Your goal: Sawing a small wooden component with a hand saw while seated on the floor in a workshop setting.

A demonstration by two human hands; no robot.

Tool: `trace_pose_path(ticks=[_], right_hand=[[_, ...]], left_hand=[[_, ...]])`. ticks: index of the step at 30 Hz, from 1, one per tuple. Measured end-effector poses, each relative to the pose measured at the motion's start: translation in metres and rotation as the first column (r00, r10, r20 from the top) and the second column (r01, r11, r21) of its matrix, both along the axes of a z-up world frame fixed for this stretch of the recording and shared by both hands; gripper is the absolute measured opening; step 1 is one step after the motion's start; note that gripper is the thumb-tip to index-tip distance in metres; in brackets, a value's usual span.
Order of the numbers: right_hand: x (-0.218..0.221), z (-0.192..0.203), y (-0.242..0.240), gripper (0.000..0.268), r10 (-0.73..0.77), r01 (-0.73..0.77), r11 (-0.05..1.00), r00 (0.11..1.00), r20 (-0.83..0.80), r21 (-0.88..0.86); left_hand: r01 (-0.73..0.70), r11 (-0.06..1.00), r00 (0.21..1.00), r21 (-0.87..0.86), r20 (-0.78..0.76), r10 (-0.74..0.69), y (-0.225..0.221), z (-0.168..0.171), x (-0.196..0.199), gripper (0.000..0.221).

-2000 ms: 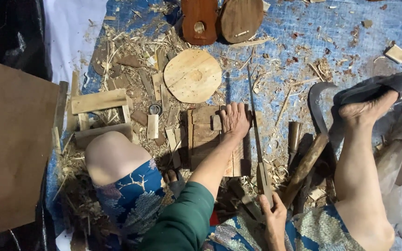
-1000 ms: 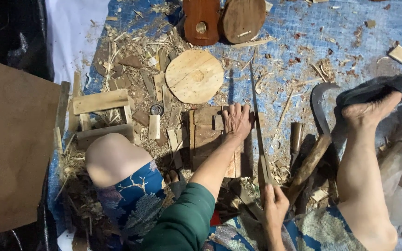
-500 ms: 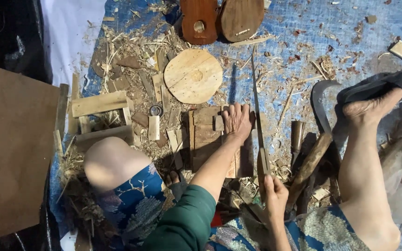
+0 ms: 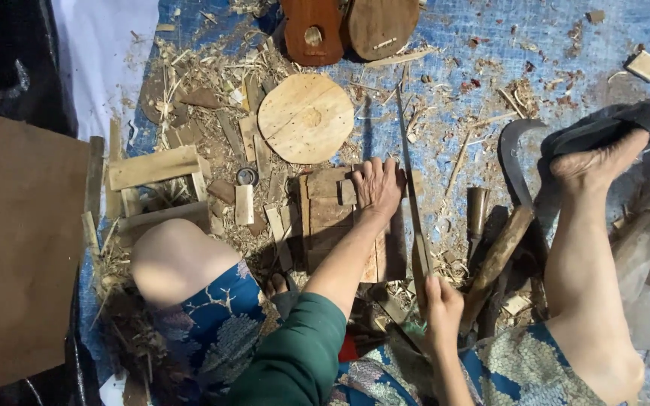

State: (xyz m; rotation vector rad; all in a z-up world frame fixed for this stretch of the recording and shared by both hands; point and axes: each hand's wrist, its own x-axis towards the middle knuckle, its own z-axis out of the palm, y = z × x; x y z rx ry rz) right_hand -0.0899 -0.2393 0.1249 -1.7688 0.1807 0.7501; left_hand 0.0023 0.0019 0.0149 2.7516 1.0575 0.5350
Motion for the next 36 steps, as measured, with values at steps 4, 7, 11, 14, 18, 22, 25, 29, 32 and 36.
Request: trace_pose_path(ticks=[4, 7, 11, 14, 18, 22, 25, 29, 32, 36], right_hand=[[0.017, -0.001, 0.027, 0.036, 0.025, -0.040, 0.997, 0.971, 0.236, 0.059], [-0.009, -0.024, -0.016, 0.028, 0.018, -0.017, 1.000, 0.996, 0.088, -0.008], [-0.028, -0.006, -0.042, 0.039, -0.068, 0.069, 0.997, 0.997, -0.023, 0.033], [0.011, 0.010, 0.006, 0.043, 0.009, -0.011, 0.999, 0.998, 0.057, 0.033], [0.028, -0.014, 0.031, 0.037, -0.034, 0.022, 0.986, 0.997, 0.072, 0.163], [-0.012, -0.015, -0.019, 0.037, 0.007, -0.007, 1.000, 1.000, 0.023, -0.005], [-0.016, -0.013, -0.028, 0.037, 0.018, -0.018, 0.998, 1.000, 0.015, -0.058], [0.029, -0.013, 0.024, 0.048, -0.003, 0.003, 1.000, 1.000, 0.023, 0.023], [0.040, -0.006, 0.041, 0.043, -0.010, 0.012, 0.997, 1.000, -0.024, 0.074], [-0.006, -0.006, -0.020, 0.050, 0.053, -0.057, 0.994, 0.997, -0.048, -0.094]], left_hand=[[0.005, 0.999, 1.000, -0.032, 0.007, -0.005, -0.002, 0.003, -0.005, 0.007], [-0.015, 0.999, 1.000, -0.037, -0.028, 0.014, 0.002, 0.005, 0.000, 0.015], [0.004, 0.998, 0.999, -0.065, -0.048, -0.007, 0.002, -0.002, 0.002, 0.022], [-0.002, 0.997, 0.996, -0.079, -0.084, -0.005, 0.002, -0.002, 0.002, 0.021], [0.010, 1.000, 1.000, -0.029, -0.006, -0.010, 0.000, 0.004, -0.003, 0.016], [-0.005, 0.999, 0.999, -0.047, -0.042, 0.003, -0.001, 0.005, -0.001, 0.014], [-0.010, 0.998, 0.999, -0.055, -0.049, 0.008, 0.002, 0.001, 0.002, 0.014], [-0.001, 0.999, 1.000, -0.038, 0.002, 0.001, -0.001, 0.007, -0.001, 0.017], [-0.012, 0.996, 0.999, -0.089, -0.047, 0.007, 0.001, 0.011, -0.001, 0.015], [-0.025, 0.997, 0.998, -0.074, -0.063, 0.020, 0.001, 0.005, 0.002, 0.015]])
